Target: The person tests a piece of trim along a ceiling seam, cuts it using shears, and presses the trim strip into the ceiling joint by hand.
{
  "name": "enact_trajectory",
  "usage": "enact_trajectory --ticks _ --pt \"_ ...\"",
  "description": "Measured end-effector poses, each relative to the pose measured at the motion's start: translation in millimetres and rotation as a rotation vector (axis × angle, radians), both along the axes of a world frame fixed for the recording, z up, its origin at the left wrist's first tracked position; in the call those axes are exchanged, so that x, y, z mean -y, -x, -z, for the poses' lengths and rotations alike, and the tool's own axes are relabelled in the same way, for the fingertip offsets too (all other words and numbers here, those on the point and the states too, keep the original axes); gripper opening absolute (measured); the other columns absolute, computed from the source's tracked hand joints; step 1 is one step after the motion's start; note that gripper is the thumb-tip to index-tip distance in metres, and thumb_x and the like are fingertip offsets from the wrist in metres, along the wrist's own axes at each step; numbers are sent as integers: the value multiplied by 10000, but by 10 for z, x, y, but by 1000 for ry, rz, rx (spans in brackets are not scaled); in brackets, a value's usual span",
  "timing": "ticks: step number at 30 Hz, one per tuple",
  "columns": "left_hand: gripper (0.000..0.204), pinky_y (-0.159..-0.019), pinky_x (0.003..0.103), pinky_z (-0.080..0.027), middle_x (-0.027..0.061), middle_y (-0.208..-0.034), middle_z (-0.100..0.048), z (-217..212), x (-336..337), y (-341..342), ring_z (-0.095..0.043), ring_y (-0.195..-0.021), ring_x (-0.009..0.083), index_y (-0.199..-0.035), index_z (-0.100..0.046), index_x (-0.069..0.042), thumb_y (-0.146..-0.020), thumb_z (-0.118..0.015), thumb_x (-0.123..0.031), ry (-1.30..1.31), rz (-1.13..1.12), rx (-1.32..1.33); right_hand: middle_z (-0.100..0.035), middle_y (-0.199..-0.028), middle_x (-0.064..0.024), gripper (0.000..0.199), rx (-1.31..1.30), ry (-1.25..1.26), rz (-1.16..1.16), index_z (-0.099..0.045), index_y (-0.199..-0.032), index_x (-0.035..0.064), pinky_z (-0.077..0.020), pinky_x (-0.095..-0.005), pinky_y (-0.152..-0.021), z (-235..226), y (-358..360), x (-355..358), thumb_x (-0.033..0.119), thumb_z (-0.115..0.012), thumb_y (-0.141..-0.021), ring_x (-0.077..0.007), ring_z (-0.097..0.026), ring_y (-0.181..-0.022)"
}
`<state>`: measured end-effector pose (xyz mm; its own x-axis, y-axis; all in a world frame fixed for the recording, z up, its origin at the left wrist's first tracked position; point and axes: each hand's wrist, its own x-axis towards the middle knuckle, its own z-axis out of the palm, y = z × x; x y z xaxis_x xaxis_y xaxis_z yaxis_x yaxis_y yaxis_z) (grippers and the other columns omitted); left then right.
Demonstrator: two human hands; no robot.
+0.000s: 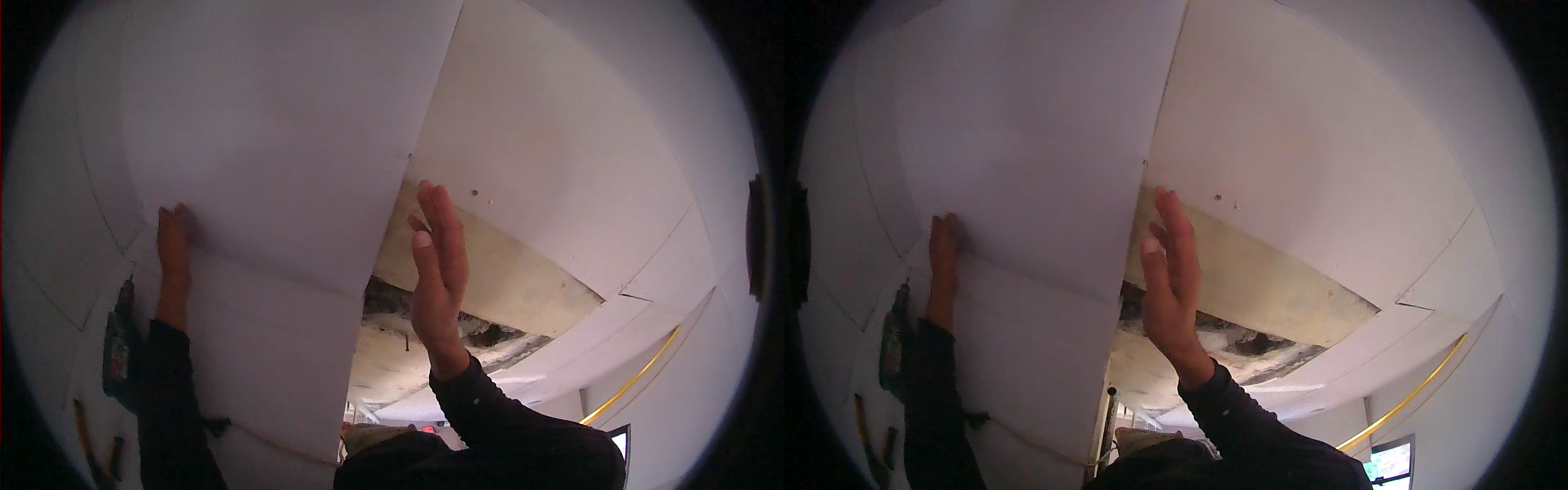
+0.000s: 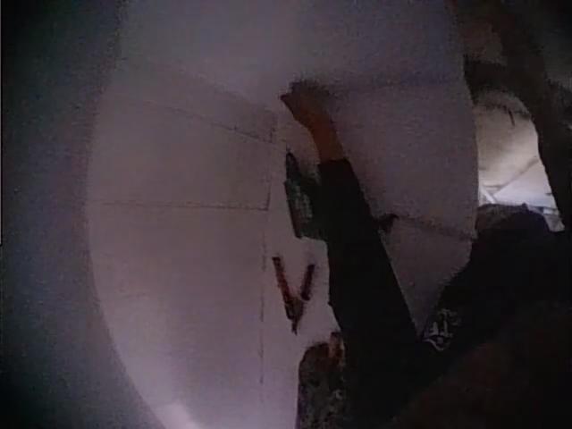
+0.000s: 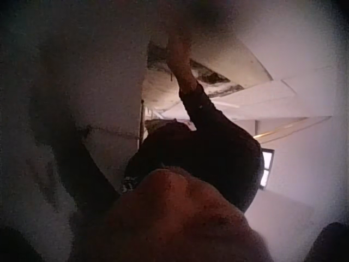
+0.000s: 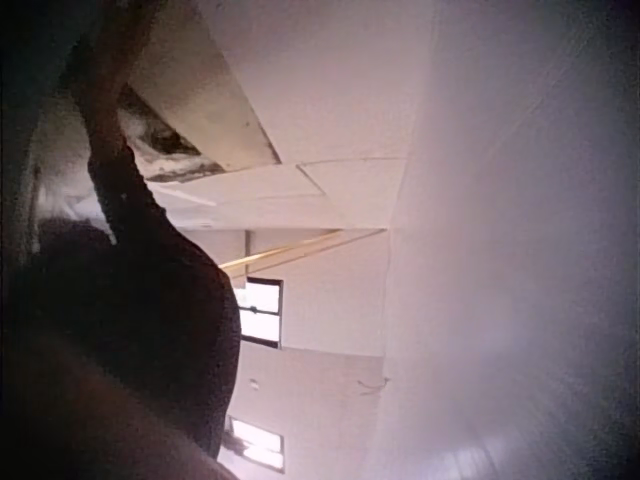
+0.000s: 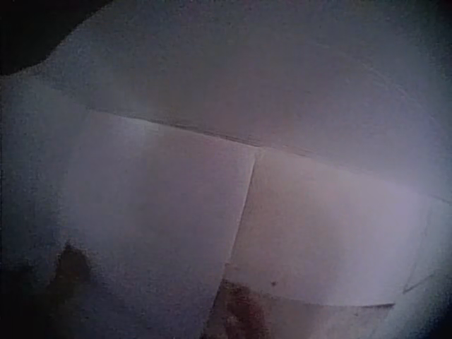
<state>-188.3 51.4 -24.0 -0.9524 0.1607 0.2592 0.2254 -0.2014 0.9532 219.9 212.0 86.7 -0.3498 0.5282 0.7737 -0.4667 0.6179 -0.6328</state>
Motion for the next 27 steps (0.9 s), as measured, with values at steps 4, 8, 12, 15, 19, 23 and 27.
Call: enact_trajectory --ticks 4,8,12,15,19,23,27 --pt "759 -1126 346 -422 139 -1492 -582 324 -35 426 -596 -1282 241 -1652 -341 21 -1074 -576 -411 81 -1 -91 -391 -1670 -238 716 -10 -211 140 -243 -1679 -17 -320 -488 -1243 -239 153 -2 187 -580 -1081 -354 -380 -1551" --pt "733 -1139 328 -411 155 -1512 -570 489 -61 750 -590 -1298 257 -1659 -332 19 -1093 -554 -391 62 4 -60 -439 -1561 -347 811 67 -382 449 -197 -1663 -70 -364 -538 -1190 -363 413 103 194 -648 -1043 -468 -467 -1425" --pt "720 -1124 359 -422 148 -1549 -537 431 -8 728 -564 -1339 260 -1663 -341 -28 -1098 -545 -426 -49 318 77 -464 -1490 -381 819 34 -405 574 -204 -1644 -98 -383 -540 -1157 -387 571 234 186 -666 -1030 -495 -500 -1340" --pt "705 -1045 384 -472 86 -1531 -534 429 -48 495 -583 -1278 225 -1683 -338 -122 -1099 -537 -463 59 -64 13 -484 -1478 -346 764 -17 -321 565 -239 -1633 -99 -391 -526 -1151 -418 607 246 159 -644 -1039 -464 -507 -1338" --pt "713 -1014 400 -490 78 -1516 -547 314 -84 352 -590 -1265 217 -1686 -340 -151 -1085 -560 -466 48 -61 51 -518 -1422 -274 667 -69 -86 408 -304 -1618 -78 -419 -481 -1128 -515 593 180 132 -605 -1061 -392 -522 -1327" --pt "737 -1157 399 -391 152 -1596 -479 181 -41 309 -501 -1413 285 -1662 -337 -57 -1082 -576 -444 13 42 85 -530 -1381 -221 609 -98 22 299 -358 -1608 -45 -441 -435 -1095 -605 520 126 133 -594 -1075 -339 -529 -1317" --pt "585 -1008 437 -532 91 -1406 -635 191 70 283 -627 -1230 250 -1587 -481 -112 -1099 -566 -425 -197 164 195 -534 -1398 -203 576 17 -82 304 -414 -1586 -24 -450 -434 -1070 -615 387 76 149 -613 -1073 -323 -529 -1306"
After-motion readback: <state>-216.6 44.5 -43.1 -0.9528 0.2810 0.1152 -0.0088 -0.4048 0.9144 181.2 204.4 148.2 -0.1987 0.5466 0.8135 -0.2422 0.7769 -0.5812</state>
